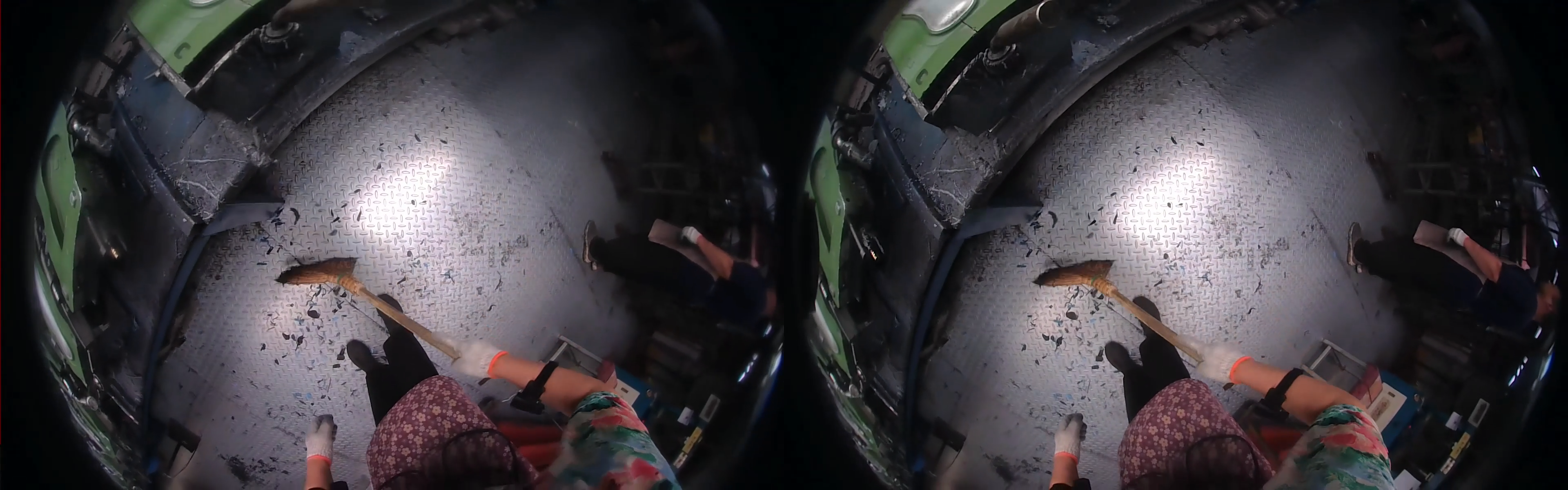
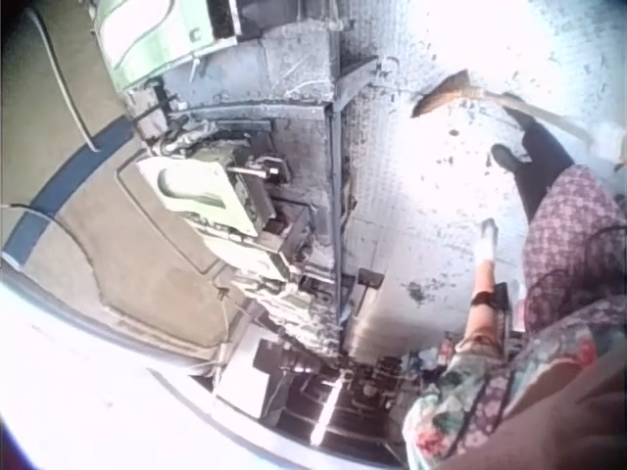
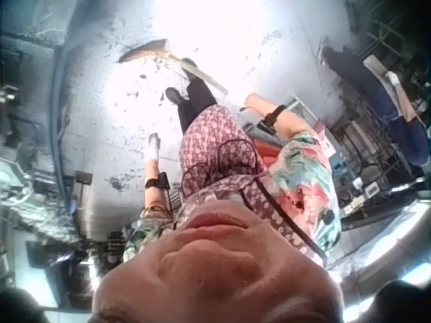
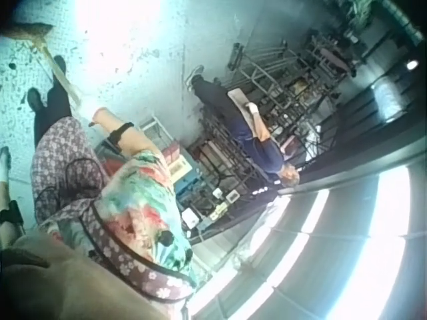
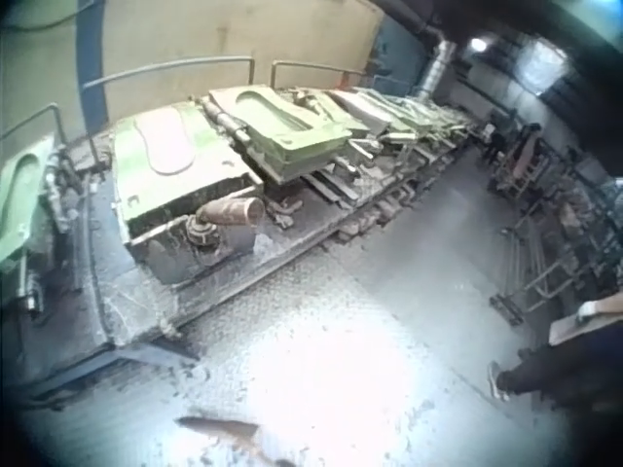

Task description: Sweeping manufacturing waste and scraps from the factory floor into a dustpan.

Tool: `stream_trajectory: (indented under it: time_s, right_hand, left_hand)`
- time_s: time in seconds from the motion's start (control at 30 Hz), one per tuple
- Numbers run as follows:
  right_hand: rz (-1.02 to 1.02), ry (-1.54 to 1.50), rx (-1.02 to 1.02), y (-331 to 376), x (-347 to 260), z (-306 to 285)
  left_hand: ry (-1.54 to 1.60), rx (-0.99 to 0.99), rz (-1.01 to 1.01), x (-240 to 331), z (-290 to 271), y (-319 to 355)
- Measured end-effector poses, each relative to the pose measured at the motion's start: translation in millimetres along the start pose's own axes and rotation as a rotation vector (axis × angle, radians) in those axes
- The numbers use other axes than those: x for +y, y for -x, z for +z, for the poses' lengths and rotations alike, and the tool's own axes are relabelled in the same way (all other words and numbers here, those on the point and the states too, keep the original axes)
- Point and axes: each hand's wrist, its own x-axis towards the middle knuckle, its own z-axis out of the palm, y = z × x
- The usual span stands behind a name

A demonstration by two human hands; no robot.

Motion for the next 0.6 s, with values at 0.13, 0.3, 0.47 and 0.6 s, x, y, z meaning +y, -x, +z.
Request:
stream_trajectory:
  time_s: [0.13, 0.3, 0.47, 0.6]
  right_hand:
    - [0.082, 0.068, 0.060, 41.5, 31.0, -45.7]
    - [0.301, -0.312, 0.527, -28.2, 104.6, -183.1]
    - [0.267, -0.625, 0.646, -98.8, 119.5, -242.4]
    - [0.289, -0.202, 0.393, -89.8, 72.8, -131.0]
  left_hand:
    - [-0.020, 0.001, 0.048, 39.3, 8.7, 24.9]
    - [-0.059, 0.005, 0.112, 74.9, 20.5, 28.1]
    - [-0.085, 0.023, 0.101, 68.1, 23.1, 36.5]
    - [-0.100, 0.052, -0.041, 32.6, 21.6, 32.7]
